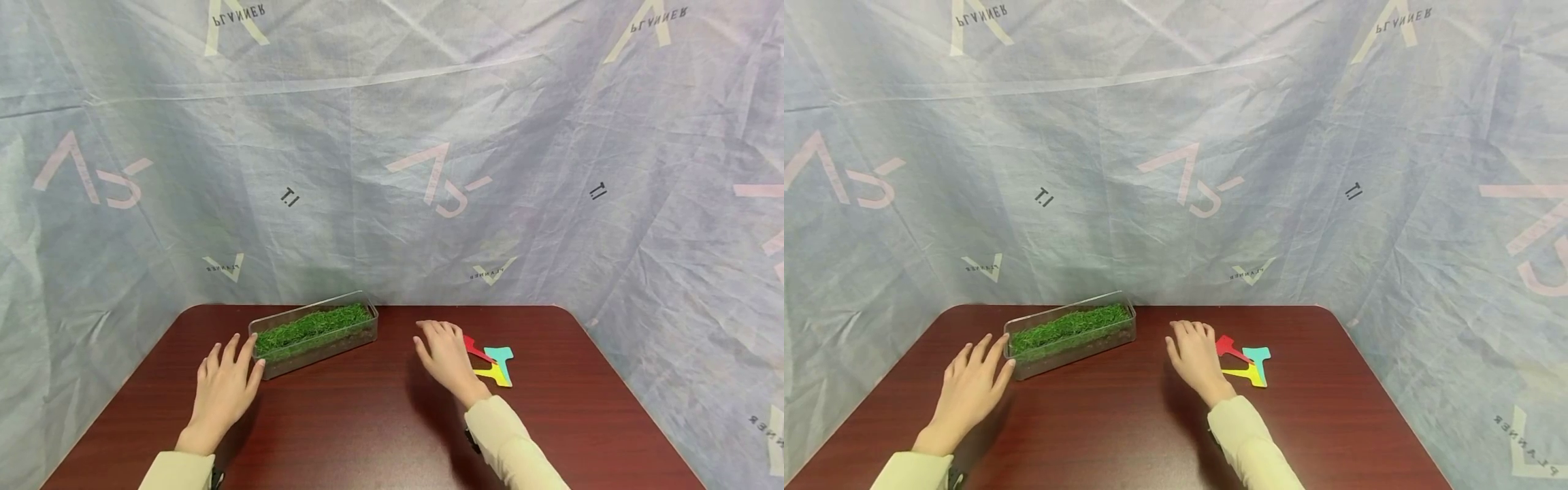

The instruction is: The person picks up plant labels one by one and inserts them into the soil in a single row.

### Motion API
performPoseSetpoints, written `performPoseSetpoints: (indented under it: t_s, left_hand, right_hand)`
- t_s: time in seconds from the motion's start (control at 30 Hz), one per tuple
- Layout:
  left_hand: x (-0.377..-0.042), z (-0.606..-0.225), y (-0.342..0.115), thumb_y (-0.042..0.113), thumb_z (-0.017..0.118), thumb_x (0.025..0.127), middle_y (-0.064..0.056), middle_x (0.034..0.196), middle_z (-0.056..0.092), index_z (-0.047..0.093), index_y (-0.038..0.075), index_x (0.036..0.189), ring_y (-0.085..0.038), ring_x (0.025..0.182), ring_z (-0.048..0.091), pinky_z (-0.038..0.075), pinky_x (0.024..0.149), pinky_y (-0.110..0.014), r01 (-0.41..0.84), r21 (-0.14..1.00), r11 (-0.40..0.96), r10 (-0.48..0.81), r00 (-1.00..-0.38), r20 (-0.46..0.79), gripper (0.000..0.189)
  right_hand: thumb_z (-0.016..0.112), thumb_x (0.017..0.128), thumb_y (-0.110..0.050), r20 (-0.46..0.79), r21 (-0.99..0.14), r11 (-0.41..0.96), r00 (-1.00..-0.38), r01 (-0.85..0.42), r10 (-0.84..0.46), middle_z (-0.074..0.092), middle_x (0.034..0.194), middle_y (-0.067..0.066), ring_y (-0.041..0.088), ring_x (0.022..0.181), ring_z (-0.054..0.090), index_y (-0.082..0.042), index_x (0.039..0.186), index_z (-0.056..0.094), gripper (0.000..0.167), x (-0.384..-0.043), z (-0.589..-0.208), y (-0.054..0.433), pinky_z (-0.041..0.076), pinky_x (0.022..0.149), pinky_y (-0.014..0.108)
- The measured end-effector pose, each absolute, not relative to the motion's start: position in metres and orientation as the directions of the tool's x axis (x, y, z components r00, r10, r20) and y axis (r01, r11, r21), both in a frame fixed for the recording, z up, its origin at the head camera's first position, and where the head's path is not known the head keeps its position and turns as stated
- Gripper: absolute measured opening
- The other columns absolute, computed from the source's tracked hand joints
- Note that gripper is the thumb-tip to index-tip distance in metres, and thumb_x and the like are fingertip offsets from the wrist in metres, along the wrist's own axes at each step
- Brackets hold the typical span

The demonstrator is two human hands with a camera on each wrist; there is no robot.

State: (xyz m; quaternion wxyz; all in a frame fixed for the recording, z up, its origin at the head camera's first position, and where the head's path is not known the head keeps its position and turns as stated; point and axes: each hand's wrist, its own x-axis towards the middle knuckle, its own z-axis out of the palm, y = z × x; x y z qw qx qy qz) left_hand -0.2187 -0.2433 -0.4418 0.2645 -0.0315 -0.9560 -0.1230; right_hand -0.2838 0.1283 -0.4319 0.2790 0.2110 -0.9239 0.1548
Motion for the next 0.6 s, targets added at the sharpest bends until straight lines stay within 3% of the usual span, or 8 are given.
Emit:
performPoseSetpoints:
  t_s: [0.2,0.6]
  left_hand:
    - [-0.228,-0.443,-0.244,0.023,0.054,0.090,-0.028,0.131,0.041,0.046,0.003,0.130,-0.053,0.116,0.034,0.029,0.087,-0.067,0.133,0.241,0.961,-0.023,-0.833,0.552,0.046]
    - [-0.243,-0.448,-0.249,0.022,0.050,0.092,-0.031,0.128,0.042,0.045,0.000,0.131,-0.055,0.109,0.038,0.032,0.080,-0.066,0.095,0.317,0.944,-0.086,-0.856,0.510,0.045]
  right_hand:
    - [0.058,0.087,-0.021,0.588,-0.163,0.861,-0.748,-0.482,-0.308,0.064,0.103,0.006,0.025,0.094,0.057,-0.008,0.108,0.063,0.025,-0.299,-0.434,0.106,0.039,0.087,0.045]
    - [0.054,0.090,-0.023,0.512,-0.209,0.866,-0.806,-0.454,-0.298,0.064,0.104,0.005,0.023,0.094,0.057,-0.010,0.108,0.062,0.024,-0.322,-0.441,0.074,0.040,0.084,0.042]
